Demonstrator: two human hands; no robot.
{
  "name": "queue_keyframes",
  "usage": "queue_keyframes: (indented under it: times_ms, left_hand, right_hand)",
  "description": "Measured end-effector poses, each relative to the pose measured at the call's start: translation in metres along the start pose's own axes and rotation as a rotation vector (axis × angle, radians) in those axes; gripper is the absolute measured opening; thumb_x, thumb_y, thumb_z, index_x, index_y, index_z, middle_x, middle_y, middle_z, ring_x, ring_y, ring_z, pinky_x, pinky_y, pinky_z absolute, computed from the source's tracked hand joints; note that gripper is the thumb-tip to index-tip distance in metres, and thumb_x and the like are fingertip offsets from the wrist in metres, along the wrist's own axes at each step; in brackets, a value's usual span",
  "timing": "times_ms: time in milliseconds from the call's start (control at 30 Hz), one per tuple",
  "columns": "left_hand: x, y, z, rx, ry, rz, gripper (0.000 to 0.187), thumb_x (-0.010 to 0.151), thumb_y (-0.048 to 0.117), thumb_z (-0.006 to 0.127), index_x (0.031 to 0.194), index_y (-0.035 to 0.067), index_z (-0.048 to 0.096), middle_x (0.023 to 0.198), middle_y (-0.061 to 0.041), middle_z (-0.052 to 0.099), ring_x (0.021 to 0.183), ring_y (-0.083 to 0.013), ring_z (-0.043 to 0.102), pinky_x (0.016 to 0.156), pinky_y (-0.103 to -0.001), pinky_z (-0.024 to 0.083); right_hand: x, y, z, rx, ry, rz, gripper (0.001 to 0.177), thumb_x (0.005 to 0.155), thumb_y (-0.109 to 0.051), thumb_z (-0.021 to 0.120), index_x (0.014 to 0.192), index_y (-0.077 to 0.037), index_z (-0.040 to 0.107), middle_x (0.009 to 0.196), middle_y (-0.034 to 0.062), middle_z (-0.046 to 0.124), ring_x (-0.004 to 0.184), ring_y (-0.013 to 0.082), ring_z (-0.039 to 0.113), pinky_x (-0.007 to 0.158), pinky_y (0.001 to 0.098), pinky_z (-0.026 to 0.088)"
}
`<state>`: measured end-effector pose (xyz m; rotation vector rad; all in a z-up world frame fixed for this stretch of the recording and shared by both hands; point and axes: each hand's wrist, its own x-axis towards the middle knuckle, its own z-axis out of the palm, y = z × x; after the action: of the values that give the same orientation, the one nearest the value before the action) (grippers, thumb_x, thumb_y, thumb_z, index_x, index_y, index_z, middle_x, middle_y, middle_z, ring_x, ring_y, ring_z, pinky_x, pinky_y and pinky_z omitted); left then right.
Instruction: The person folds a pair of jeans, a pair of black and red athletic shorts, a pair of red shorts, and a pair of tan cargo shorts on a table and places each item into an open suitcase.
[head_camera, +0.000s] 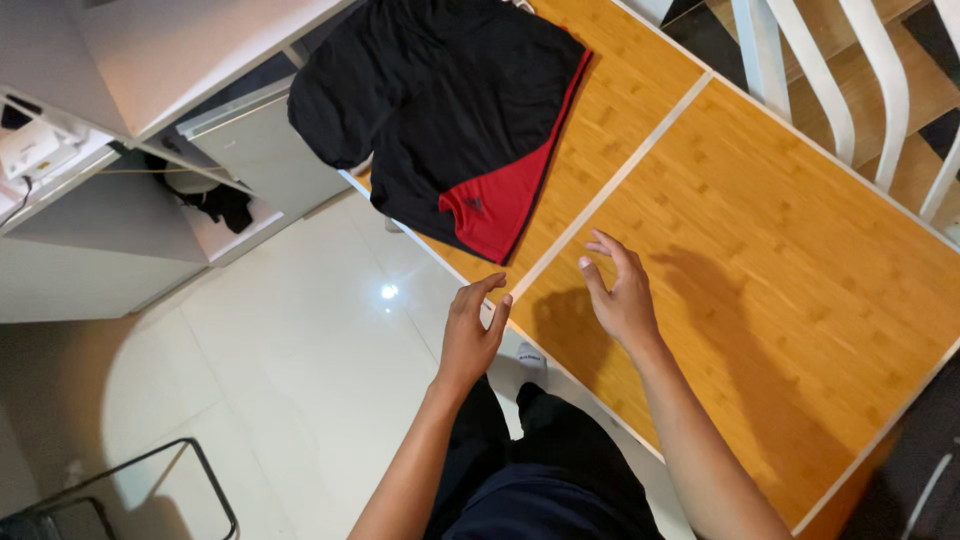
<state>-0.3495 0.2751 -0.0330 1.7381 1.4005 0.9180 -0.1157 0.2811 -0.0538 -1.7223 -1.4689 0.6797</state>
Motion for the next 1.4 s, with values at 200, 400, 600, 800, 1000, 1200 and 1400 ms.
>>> queue_keyframes:
  times_ms: [200,400,600,800,1000,1200,1400]
  left_hand:
    - [0.049,-0.037,-0.001,0.050,0.009,0.048,0.032,0.096,0.020,0.070,0.123,0.002,0.068,0.117,-0.014,0.071,0.117,-0.0349,0.060,0.104,-0.044,0.045]
    - [0.102,-0.077,0.012,0.226,-0.045,0.115,0.047,0.085,0.030,0.079,0.123,0.005,0.065,0.123,-0.016,0.065,0.121,-0.0375,0.054,0.103,-0.047,0.042]
    - [0.140,-0.107,0.061,0.428,-0.271,0.074,0.073,0.077,0.040,0.078,0.133,-0.001,0.055,0.127,-0.017,0.057,0.117,-0.0360,0.052,0.098,-0.047,0.039]
    - [0.134,-0.144,0.077,0.636,-0.352,0.157,0.043,0.088,0.021,0.065,0.128,0.006,0.059,0.121,-0.010,0.059,0.114,-0.0290,0.055,0.099,-0.042,0.042]
    - [0.135,-0.138,0.066,0.467,-0.281,0.127,0.027,0.089,0.016,0.063,0.115,0.006,0.063,0.111,-0.010,0.062,0.107,-0.0297,0.057,0.093,-0.042,0.043]
    - [0.124,-0.129,0.062,0.424,-0.298,0.124,0.027,0.090,0.013,0.064,0.116,0.005,0.063,0.110,-0.012,0.061,0.104,-0.0296,0.058,0.090,-0.041,0.044]
    - [0.103,-0.119,0.078,0.497,-0.285,0.159,0.034,0.084,0.010,0.062,0.118,0.004,0.061,0.111,-0.012,0.060,0.106,-0.0305,0.056,0.091,-0.042,0.044]
  right_hand:
    - [0.053,0.053,0.048,0.013,-0.030,0.067,0.048,0.100,-0.029,0.067,0.141,-0.004,0.056,0.122,0.0149,0.072,0.120,0.0290,0.065,0.106,0.0404,0.046]
    - [0.150,0.146,0.115,0.144,0.029,0.298,0.052,0.098,-0.031,0.070,0.140,-0.003,0.057,0.120,0.0090,0.069,0.114,0.0194,0.063,0.099,0.0335,0.048]
    - [0.278,0.198,0.152,0.228,0.216,0.454,0.056,0.097,-0.042,0.074,0.133,-0.003,0.059,0.111,0.0027,0.065,0.103,0.0145,0.060,0.094,0.0308,0.050]
    - [0.347,0.195,0.136,0.548,0.295,0.910,0.054,0.102,-0.050,0.083,0.105,-0.005,0.054,0.100,0.0043,0.042,0.093,0.0210,0.045,0.083,0.0426,0.031]
    - [0.352,0.203,0.138,0.568,0.514,0.749,0.030,0.088,-0.027,0.085,0.102,-0.017,0.061,0.101,-0.0059,0.067,0.096,0.0080,0.057,0.085,0.0320,0.047]
    - [0.334,0.225,0.118,0.680,0.532,0.641,0.022,0.095,-0.018,0.076,0.101,-0.015,0.056,0.094,0.0000,0.061,0.092,0.0156,0.055,0.082,0.0381,0.051]
    - [0.294,0.266,0.083,0.759,0.594,0.617,0.025,0.093,-0.014,0.078,0.105,-0.018,0.057,0.102,0.0005,0.067,0.100,0.0150,0.059,0.089,0.0364,0.053]
